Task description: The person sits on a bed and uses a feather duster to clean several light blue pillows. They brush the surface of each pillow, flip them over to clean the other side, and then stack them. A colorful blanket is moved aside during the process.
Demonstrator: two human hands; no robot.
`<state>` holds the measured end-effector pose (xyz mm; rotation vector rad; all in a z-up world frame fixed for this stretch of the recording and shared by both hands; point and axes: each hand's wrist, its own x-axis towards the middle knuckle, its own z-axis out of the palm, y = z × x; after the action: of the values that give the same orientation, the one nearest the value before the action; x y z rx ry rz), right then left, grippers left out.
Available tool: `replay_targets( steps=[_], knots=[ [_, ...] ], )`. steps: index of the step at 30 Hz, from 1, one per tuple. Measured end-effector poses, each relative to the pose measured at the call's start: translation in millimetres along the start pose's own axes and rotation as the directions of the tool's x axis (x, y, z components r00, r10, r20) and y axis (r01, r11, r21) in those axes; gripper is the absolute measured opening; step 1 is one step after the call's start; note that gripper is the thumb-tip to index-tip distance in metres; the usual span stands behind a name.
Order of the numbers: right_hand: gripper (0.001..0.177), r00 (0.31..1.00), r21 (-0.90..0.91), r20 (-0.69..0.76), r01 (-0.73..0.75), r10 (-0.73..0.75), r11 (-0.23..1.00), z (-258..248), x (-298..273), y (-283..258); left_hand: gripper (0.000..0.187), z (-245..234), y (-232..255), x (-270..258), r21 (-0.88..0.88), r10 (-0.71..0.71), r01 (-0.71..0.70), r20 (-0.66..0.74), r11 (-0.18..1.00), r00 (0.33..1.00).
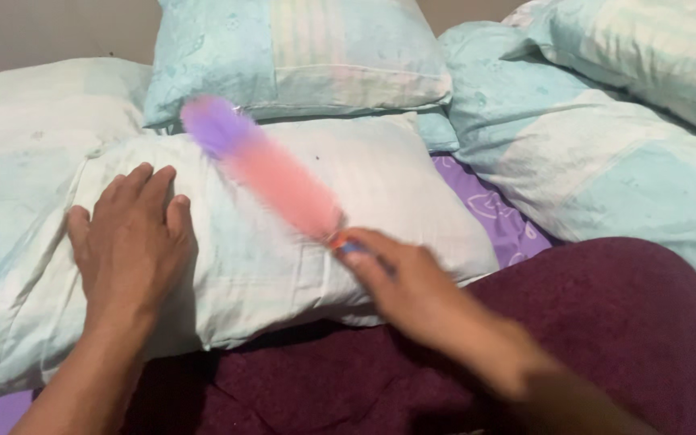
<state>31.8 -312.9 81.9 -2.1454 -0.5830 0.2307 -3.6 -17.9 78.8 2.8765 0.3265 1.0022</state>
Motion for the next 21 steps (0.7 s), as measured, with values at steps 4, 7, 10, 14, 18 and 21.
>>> replay_targets(
  steps=[4,7,10,14,18,21],
  knots=[
    [0.04,0.961,-0.238,-0.052,-0.277,0.273,0.931,-56,25,50,0.041,5,-8,-8,0.009,-0.036,0.036,0.008,0.999,0.999],
    [0.044,0.92,-0.344,-0.319,-0.335,0.226,0.877,-82,41,86,0.041,10,-9,-4,0.017,-0.021,0.022,-0.02,1.0,1.0],
    [0.042,0.882,-0.289,-0.34,-0.427,0.325,0.857,-64,33,85,0.041,8,-8,-10,0.031,-0.025,0.025,-0.022,0.999,0.999],
    [0.035,0.991,-0.005,-0.13,0.037,-0.037,0.999,-13,4,41,0.041,3,3,-2,0.085,0.018,-0.015,-0.037,0.996,0.999],
    [0.037,0.993,0.014,0.115,-0.022,0.02,1.0,5,-2,5,0.038,3,-3,-4,0.091,-0.054,0.05,0.05,0.995,0.997],
    [0.043,0.961,-0.161,0.055,-0.258,0.27,0.952,-16,11,20,0.041,9,-8,-7,0.056,-0.006,0.007,-0.017,0.998,1.0]
  ],
)
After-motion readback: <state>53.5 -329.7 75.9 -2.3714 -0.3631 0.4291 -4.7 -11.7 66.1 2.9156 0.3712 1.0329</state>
